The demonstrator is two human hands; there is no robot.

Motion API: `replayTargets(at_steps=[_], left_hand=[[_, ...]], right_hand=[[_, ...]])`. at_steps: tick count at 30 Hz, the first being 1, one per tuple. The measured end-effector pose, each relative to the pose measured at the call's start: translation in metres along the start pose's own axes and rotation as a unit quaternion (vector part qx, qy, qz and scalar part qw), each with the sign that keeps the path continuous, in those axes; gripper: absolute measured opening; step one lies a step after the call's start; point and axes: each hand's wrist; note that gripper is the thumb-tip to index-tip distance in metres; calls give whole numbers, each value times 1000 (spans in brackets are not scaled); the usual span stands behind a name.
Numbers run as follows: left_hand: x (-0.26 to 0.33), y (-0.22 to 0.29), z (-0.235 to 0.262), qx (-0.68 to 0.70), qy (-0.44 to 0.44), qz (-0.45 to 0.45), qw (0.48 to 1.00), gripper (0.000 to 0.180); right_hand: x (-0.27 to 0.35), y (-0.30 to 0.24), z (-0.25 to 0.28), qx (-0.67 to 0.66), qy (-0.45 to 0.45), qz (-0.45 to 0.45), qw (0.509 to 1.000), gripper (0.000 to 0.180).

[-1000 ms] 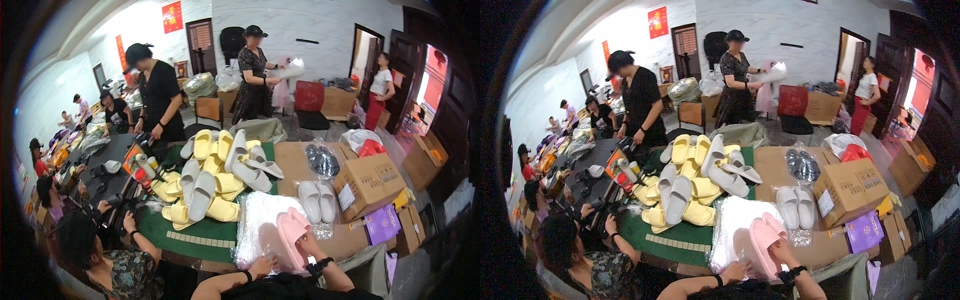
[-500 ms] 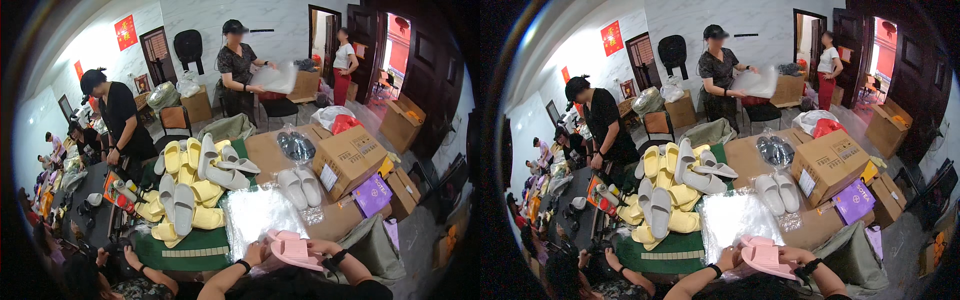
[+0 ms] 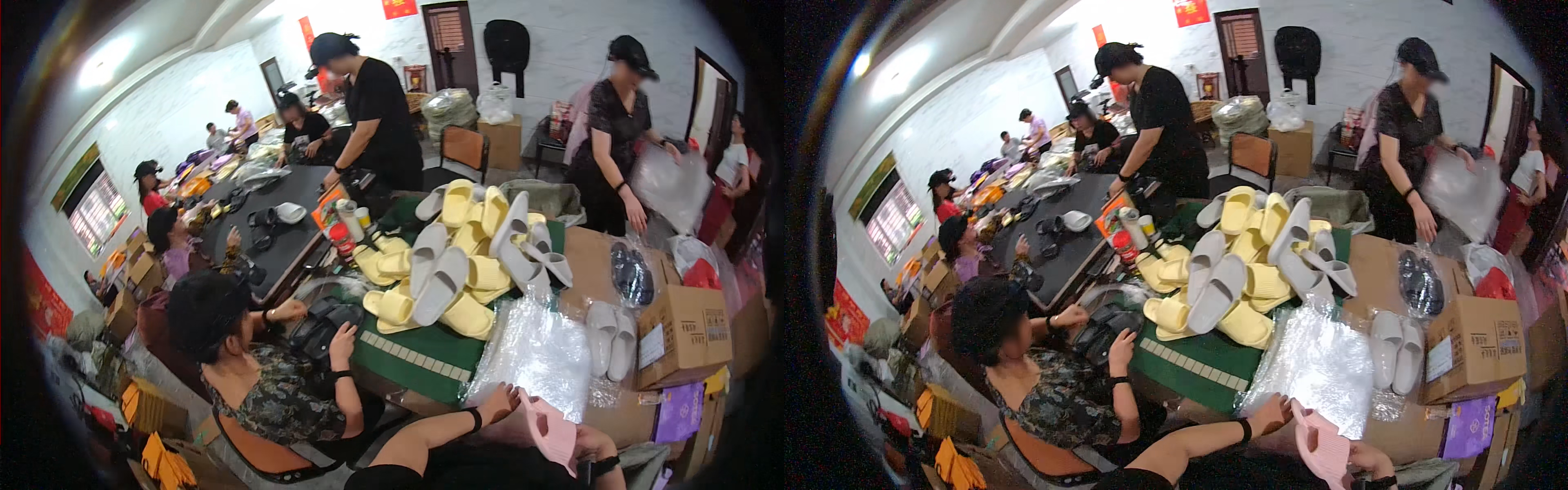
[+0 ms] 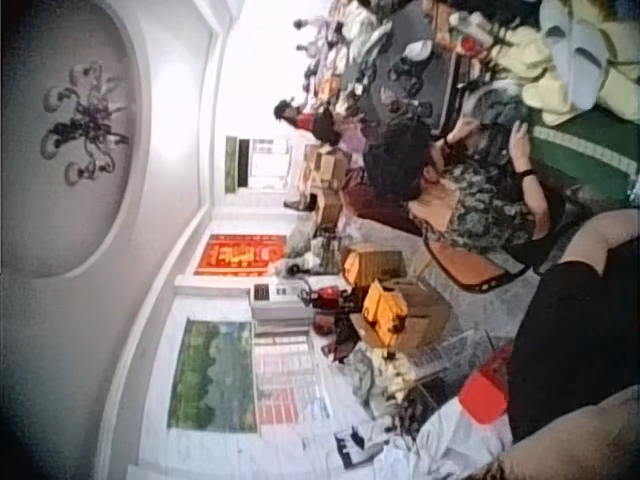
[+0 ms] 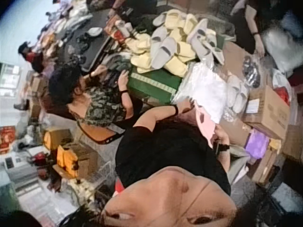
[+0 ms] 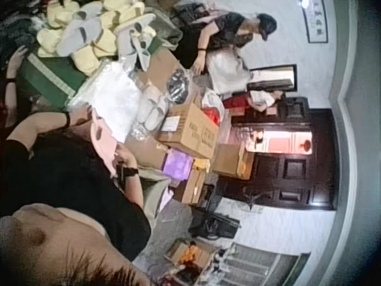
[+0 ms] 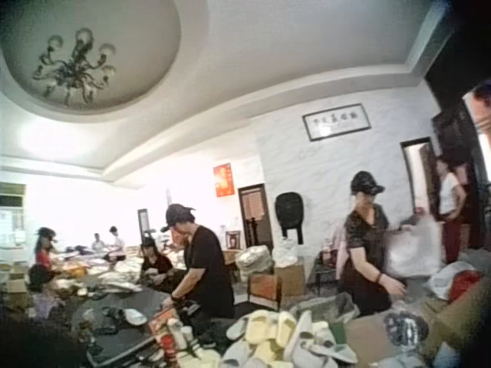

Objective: The recorder is placing various foam sliders/shoes into plastic bags and then into a large storage sack.

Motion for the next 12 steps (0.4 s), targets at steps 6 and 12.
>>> replayTargets(at_steps=[6, 12], left_hand=[[6, -8, -17, 184, 6, 157, 970, 24], [3, -18, -17, 235, -28, 200, 951, 52]], right_hand=[[4, -26, 13, 117, -23, -136, 984, 36], [-3, -29, 4, 220, -43, -81, 971, 44]])
Point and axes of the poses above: each hand's wrist, its own x-axis away from the middle knuckle, its own z-axis out of the back of the hand, y = z × x, and after that the axes turned 15 degrees about -z, right-handed
